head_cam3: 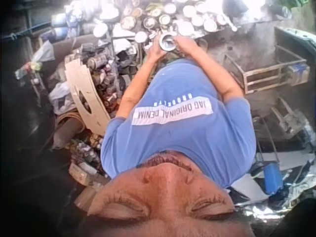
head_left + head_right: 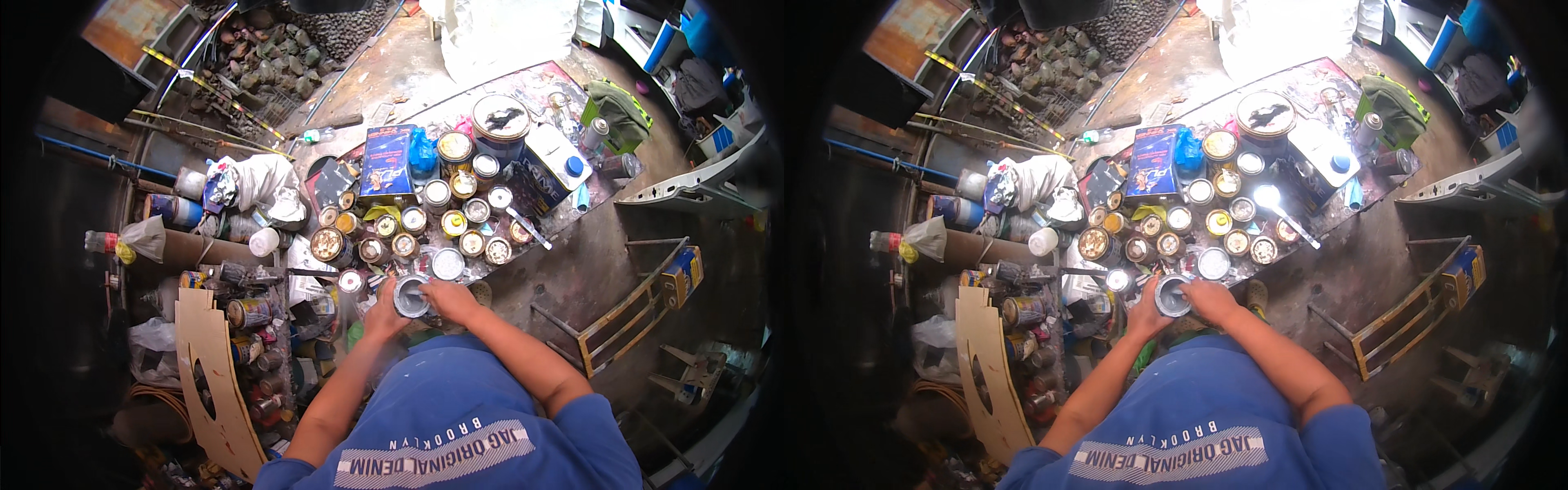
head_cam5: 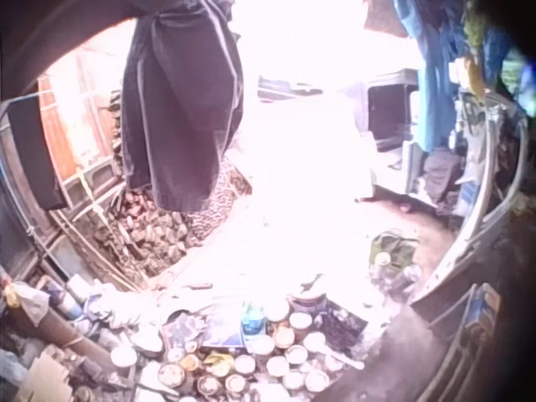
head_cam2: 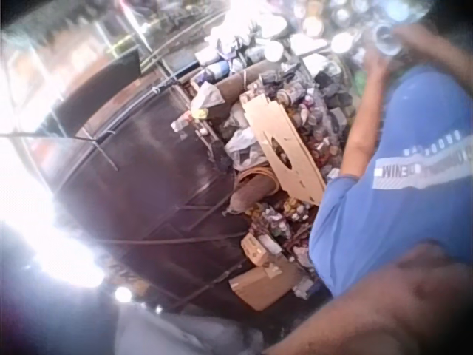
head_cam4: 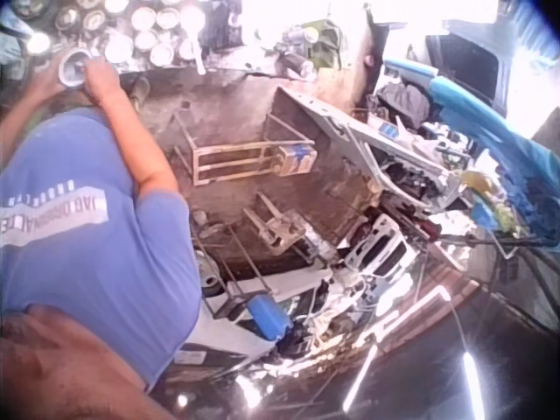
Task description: The person opens a small paint can and pours its contents into a larger container. They then use a stick to stir the mixture thoroughly. Afterward, they pick up a spray gun and walk towards a car part in the garage.
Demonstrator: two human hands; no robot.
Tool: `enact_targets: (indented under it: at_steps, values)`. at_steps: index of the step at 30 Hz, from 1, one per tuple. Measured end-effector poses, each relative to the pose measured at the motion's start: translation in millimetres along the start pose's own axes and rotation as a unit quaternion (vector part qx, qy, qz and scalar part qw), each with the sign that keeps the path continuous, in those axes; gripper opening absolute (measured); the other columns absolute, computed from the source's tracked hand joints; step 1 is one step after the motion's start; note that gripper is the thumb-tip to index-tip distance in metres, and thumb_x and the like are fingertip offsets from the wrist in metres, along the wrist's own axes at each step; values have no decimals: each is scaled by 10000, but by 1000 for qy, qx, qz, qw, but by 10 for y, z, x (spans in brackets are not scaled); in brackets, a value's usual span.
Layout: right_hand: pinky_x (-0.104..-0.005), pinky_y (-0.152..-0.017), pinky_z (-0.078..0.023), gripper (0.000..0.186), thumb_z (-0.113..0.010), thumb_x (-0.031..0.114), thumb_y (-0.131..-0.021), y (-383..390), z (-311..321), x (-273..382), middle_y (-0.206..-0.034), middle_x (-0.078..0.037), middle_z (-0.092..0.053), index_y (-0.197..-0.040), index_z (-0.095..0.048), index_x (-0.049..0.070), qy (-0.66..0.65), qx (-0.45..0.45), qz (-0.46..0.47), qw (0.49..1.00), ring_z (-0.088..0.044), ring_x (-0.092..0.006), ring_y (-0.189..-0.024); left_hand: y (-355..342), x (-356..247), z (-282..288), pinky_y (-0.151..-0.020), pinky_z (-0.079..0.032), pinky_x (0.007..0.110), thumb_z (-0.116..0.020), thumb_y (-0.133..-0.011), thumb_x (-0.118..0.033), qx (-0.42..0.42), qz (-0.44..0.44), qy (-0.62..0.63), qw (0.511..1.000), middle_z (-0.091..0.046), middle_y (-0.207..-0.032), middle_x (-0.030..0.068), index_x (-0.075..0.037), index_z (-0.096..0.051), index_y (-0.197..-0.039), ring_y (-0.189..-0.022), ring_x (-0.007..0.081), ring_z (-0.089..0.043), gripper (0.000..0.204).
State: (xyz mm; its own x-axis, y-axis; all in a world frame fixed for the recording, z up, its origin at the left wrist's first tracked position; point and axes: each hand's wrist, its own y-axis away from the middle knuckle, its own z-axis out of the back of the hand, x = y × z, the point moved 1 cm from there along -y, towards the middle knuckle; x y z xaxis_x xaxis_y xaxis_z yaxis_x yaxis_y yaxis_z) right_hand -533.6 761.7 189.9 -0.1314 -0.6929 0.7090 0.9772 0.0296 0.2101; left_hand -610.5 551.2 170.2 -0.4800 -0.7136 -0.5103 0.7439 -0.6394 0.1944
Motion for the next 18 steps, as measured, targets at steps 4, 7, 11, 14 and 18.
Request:
enact_targets:
  at_steps: [4, 7, 11, 14, 18]
  values:
    - [-472, -868, -522, 343, -642, 148, -922, -52, -173, -222, -1059, -200, -657, -1248, -632, 42, -134, -56, 1, 989, -639, -402, -1037, -38, -76, 39, -991, -508, 460, -877, -682, -356, 9, 36, 26, 999, -461, -1525, 166, -123, -276, -1548, -1278, 397, -563, 1080]
    - [-487, -887, -510, 354, -648, 128, -906, -25, -91, -60, -1094, -222, -644, -1244, -628, 24, -179, -79, -18, 981, -623, -436, -1060, -17, -70, 54, -985, -509, 460, -876, -683, -367, 19, 66, 24, 997, -474, -1516, 167, -129, -274, -1552, -1272, 400, -568, 1084]
    - [-499, -880, -510, 298, -640, 148, -916, -48, -73, -36, -1063, -230, -662, -1180, -651, 10, -180, -144, -46, 972, -632, -438, -1038, -24, -33, 40, -966, -529, 469, -886, -675, -366, 29, 67, 21, 997, -432, -1540, 156, -113, -267, -1540, -1283, 395, -558, 1094]
    - [-512, -836, -513, 235, -635, 179, -932, -95, 9, -47, -1001, -237, -678, -1076, -678, -1, -95, -87, -69, 989, -654, -432, -967, -39, -5, 33, -996, -510, 456, -885, -676, -387, 26, 66, 27, 997, -448, -1536, 152, -124, -270, -1544, -1304, 385, -545, 1096]
    - [-536, -789, -514, 229, -620, 220, -952, -96, 133, 87, -930, -237, -688, -920, -681, 2, -16, -58, -50, 997, -668, -439, -899, -31, 20, 17, -1030, -489, 444, -884, -675, -386, 7, 50, 37, 998, -448, -1545, 141, -137, -279, -1545, -1331, 371, -526, 1089]
